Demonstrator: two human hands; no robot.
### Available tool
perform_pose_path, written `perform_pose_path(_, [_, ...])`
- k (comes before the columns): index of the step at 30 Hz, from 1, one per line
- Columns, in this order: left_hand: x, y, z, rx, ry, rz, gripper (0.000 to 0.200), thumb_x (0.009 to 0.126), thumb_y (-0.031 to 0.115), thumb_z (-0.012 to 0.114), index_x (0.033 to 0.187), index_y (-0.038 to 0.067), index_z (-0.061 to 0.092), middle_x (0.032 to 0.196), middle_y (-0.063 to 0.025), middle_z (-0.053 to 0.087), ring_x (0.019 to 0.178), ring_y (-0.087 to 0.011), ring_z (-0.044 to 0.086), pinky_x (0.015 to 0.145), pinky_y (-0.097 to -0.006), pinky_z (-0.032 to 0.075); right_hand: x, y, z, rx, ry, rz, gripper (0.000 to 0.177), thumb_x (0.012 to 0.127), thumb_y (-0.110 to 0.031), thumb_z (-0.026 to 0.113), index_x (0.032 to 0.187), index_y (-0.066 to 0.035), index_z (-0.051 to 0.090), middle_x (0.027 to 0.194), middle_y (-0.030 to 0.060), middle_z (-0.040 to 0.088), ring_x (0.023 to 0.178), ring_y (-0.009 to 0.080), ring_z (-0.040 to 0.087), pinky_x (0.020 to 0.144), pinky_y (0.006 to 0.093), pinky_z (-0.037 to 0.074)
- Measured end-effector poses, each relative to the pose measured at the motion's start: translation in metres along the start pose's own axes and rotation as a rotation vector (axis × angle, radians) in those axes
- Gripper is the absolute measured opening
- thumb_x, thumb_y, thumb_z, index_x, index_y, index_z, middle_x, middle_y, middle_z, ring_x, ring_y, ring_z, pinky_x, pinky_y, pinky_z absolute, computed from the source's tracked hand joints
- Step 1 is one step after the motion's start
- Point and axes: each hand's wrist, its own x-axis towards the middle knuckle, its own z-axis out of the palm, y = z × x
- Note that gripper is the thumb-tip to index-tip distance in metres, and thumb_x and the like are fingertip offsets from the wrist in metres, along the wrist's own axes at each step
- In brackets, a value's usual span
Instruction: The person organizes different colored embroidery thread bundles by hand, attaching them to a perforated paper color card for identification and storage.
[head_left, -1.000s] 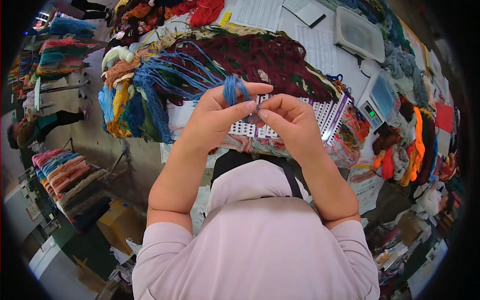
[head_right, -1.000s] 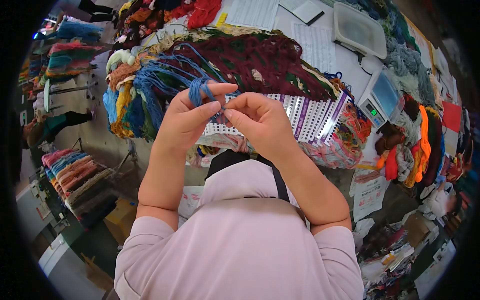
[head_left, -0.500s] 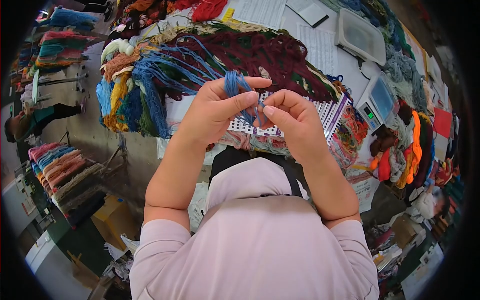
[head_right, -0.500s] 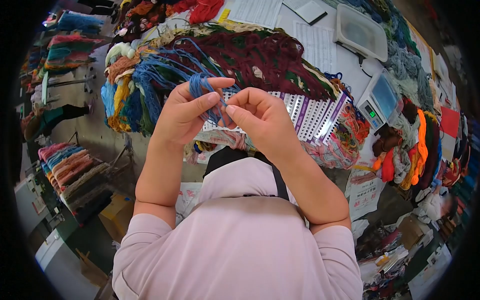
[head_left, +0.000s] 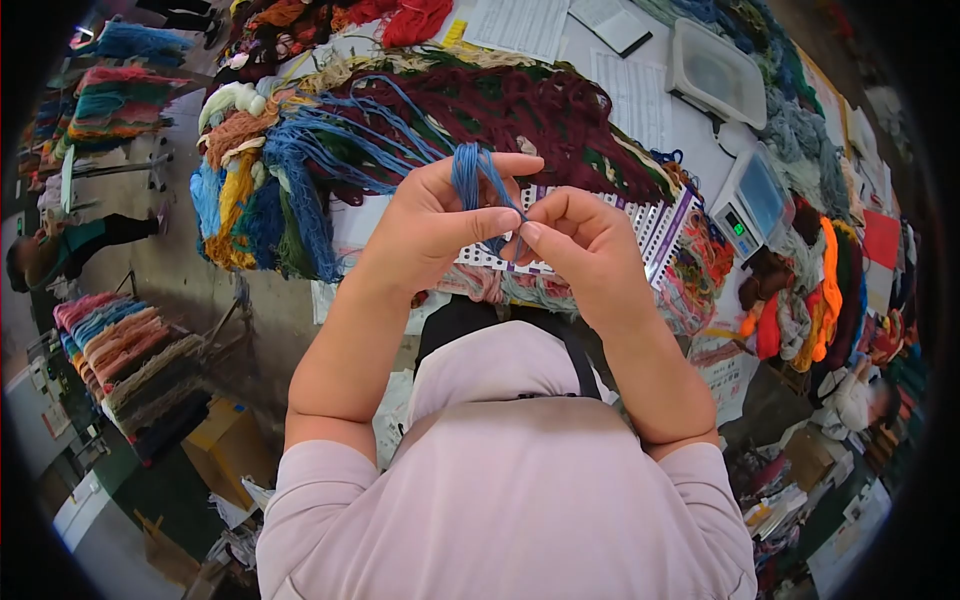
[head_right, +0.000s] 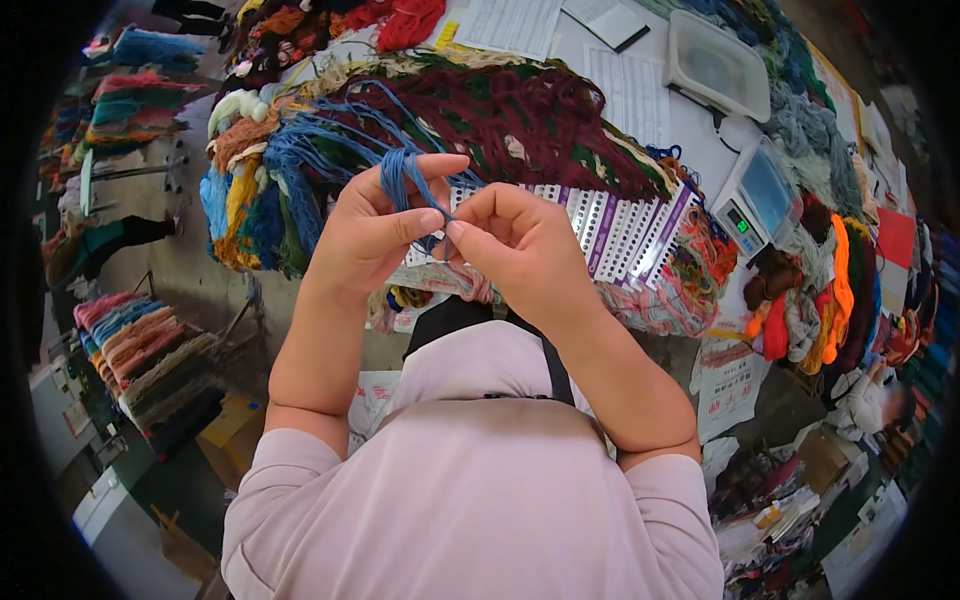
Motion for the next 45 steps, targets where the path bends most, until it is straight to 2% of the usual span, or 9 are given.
perform_pose_path(9, [0.004,0.008,-0.014,0.127,-0.054,0.036,0.053,0.079,0.01,0.065,0.127,-0.008,0.051,0.072,0.0018,0.056,0.068,-0.0096,0.056,0.07,-0.0248,0.047,0.008,0.016,-0.002,-0.193,0.143,-0.295,0.003,0.086,-0.003,0.059,0.087,-0.002,0.056,0.088,0.0037,0.064,0.076,0.0053,0.056,0.068,0.0218,0.045])
perform_pose_path(14, [0.003,0.02,-0.068,0.187,-0.41,-0.376,0.045,0.083,0.019,0.063,0.12,-0.005,0.056,0.064,0.0033,0.048,0.055,-0.0056,0.043,0.05,-0.0205,0.034,-0.005,-0.019,-0.048,-0.176,-0.291,0.315,0.009,0.085,-0.006,0.063,0.092,-0.003,0.06,0.088,0.0051,0.065,0.071,0.0042,0.053,0.059,0.0218,0.04])
perform_pose_path(18, [-0.031,0.045,-0.183,0.151,-0.024,-0.34,0.023,0.094,0.027,0.054,0.08,0.009,0.056,0.055,0.0081,0.035,0.041,-0.0039,0.029,0.037,-0.0207,0.022,-0.07,-0.015,-0.19,0.163,0.287,0.095,0.007,0.091,-0.011,0.056,0.093,-0.005,0.057,0.073,-0.0012,0.046,0.058,0.0039,0.038,0.05,0.0205,0.03])
perform_pose_path(22, [-0.073,0.074,-0.283,0.042,0.642,-0.34,0.016,0.097,0.022,0.051,0.082,0.015,0.049,0.055,0.0094,0.027,0.04,-0.0025,0.021,0.034,-0.0203,0.017,-0.171,-0.006,-0.345,0.491,0.449,-0.046,0.013,0.099,-0.017,0.048,0.094,-0.007,0.054,0.06,-0.0073,0.029,0.047,0.0032,0.023,0.04,0.0199,0.019])
perform_pose_path(26, [-0.111,0.107,-0.407,0.002,1.15,-0.112,0.02,0.098,0.02,0.049,0.079,0.014,0.046,0.054,0.0072,0.025,0.04,-0.0052,0.02,0.035,-0.0223,0.015,-0.286,-0.026,-0.452,0.471,1.293,-0.085,0.015,0.098,-0.017,0.047,0.097,-0.005,0.057,0.055,-0.0065,0.027,0.042,0.0046,0.023,0.036,0.0224,0.016])
perform_pose_path(28, [-0.116,0.116,-0.43,-0.009,1.07,0.086,0.021,0.098,0.02,0.048,0.079,0.012,0.046,0.056,0.0057,0.029,0.044,-0.0054,0.025,0.039,-0.0224,0.021,-0.344,-0.037,-0.501,0.206,1.656,-0.177,0.023,0.097,-0.019,0.044,0.106,-0.005,0.06,0.054,-0.0068,0.03,0.041,0.0065,0.027,0.036,0.021,0.021])
perform_pose_path(32, [-0.038,0.045,-0.365,0.002,0.582,0.055,0.017,0.095,0.017,0.053,0.079,0.013,0.048,0.064,0.0061,0.039,0.052,-0.0052,0.034,0.047,-0.022,0.028,-0.243,-0.006,-0.433,-0.159,1.402,-0.193,0.024,0.094,-0.017,0.047,0.107,-0.006,0.063,0.063,-0.0063,0.043,0.048,0.0049,0.035,0.042,0.02,0.027])
perform_pose_path(37, [0.058,-0.132,-0.211,0.128,0.49,-0.4,0.02,0.088,0.027,0.062,0.099,0.01,0.064,0.061,0.0103,0.036,0.049,-0.0015,0.03,0.042,-0.0181,0.022,-0.035,0.128,-0.273,-0.268,0.985,0.048,0.025,0.09,-0.015,0.052,0.105,-0.007,0.07,0.076,-0.0055,0.057,0.06,0.0024,0.044,0.05,0.0186,0.032])
perform_pose_path(45, [0.133,-0.308,-0.173,0.617,0.423,-0.42,0.03,0.082,0.014,0.057,0.108,0.001,0.065,0.073,-0.0027,0.061,0.063,-0.0116,0.054,0.06,-0.0271,0.044,0.117,0.271,-0.183,-0.509,0.779,0.206,0.021,0.082,-0.022,0.068,0.092,-0.003,0.073,0.071,0.0009,0.065,0.063,0.007,0.056,0.057,0.022,0.043])
